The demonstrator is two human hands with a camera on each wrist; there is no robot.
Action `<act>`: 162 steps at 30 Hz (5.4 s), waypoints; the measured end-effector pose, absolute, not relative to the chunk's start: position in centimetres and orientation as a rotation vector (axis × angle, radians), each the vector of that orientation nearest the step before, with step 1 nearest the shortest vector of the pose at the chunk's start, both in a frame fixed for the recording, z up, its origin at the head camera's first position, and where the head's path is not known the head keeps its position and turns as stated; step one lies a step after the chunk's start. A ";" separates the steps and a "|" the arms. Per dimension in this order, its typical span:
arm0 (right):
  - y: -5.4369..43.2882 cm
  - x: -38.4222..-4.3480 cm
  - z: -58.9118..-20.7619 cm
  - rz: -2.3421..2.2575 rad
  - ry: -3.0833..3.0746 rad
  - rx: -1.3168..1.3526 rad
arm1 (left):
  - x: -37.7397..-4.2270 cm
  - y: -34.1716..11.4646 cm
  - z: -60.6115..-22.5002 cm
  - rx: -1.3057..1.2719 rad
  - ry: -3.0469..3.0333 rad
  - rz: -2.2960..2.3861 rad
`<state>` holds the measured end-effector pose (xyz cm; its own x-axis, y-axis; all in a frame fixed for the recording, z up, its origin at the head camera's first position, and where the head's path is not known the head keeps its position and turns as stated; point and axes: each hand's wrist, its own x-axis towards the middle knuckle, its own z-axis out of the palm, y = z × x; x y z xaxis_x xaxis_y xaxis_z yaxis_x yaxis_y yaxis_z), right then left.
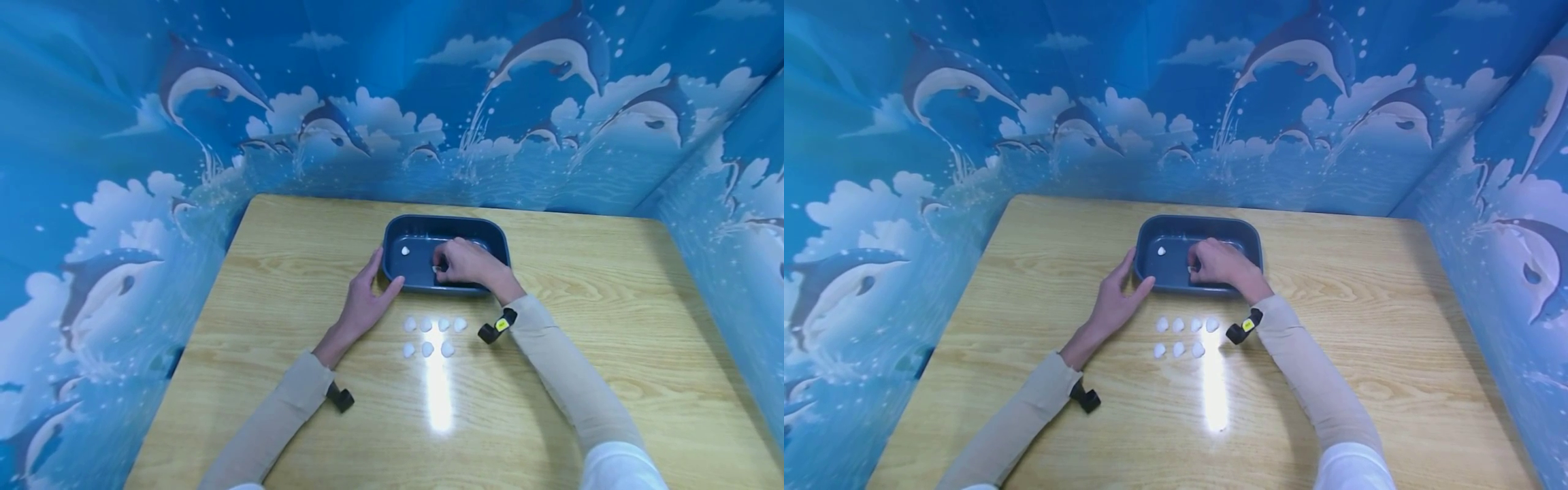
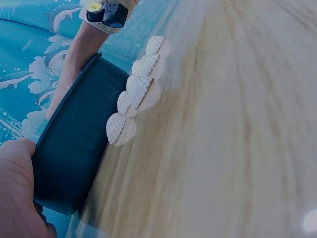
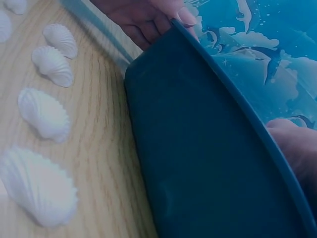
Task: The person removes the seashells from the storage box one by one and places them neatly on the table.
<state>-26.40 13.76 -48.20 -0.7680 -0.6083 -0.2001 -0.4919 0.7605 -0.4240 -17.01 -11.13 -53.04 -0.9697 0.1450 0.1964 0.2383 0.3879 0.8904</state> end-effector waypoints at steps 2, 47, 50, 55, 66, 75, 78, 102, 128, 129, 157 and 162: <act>13.7 -26.3 -48.2 -0.492 2.647 -0.834 | -17.0 -11.1 -53.1 -0.353 -2.543 -1.659; 14.8 -26.4 -48.0 -0.444 2.647 -0.786 | -17.0 -11.0 -52.9 -0.349 -2.551 -1.672; 14.8 -26.3 -48.0 -0.439 2.663 -0.775 | -17.0 -11.0 -53.0 -0.347 -2.550 -1.665; 15.0 -26.1 -48.0 -0.433 2.688 -0.779 | -17.0 -10.9 -53.0 -0.364 -2.537 -1.656; 15.7 -25.1 -46.4 -0.410 2.735 -0.819 | -16.9 -11.0 -53.0 -0.350 -2.552 -1.655; 16.0 -23.1 -44.0 -0.486 2.766 -0.824 | -17.0 -11.2 -53.0 -0.358 -2.549 -1.644; 16.3 -22.3 -43.5 -0.515 2.788 -0.854 | -17.0 -11.2 -53.0 -0.367 -2.541 -1.656; 18.1 -15.7 -44.1 -0.597 2.876 -0.917 | -17.1 -11.2 -53.1 -0.377 -2.531 -1.647; 19.9 -13.2 -46.2 -0.586 2.908 -0.831 | -16.9 -10.8 -53.1 -0.393 -2.518 -1.647; 19.9 -13.2 -46.2 -0.589 2.912 -0.837 | -16.9 -10.8 -53.1 -0.391 -2.522 -1.647; 20.8 -13.0 -49.6 -0.612 2.885 -0.815 | -16.9 -10.9 -53.1 -0.370 -2.523 -1.637; 20.7 -13.1 -49.9 -0.583 2.884 -0.805 | -16.8 -10.9 -52.9 -0.356 -2.537 -1.641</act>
<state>-13.14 20.75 -49.90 -0.8568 -0.5155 0.0143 -0.4805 0.7880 -0.3849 -16.84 -10.88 -52.95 -0.9677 0.1413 0.2088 0.2483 0.3922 0.8857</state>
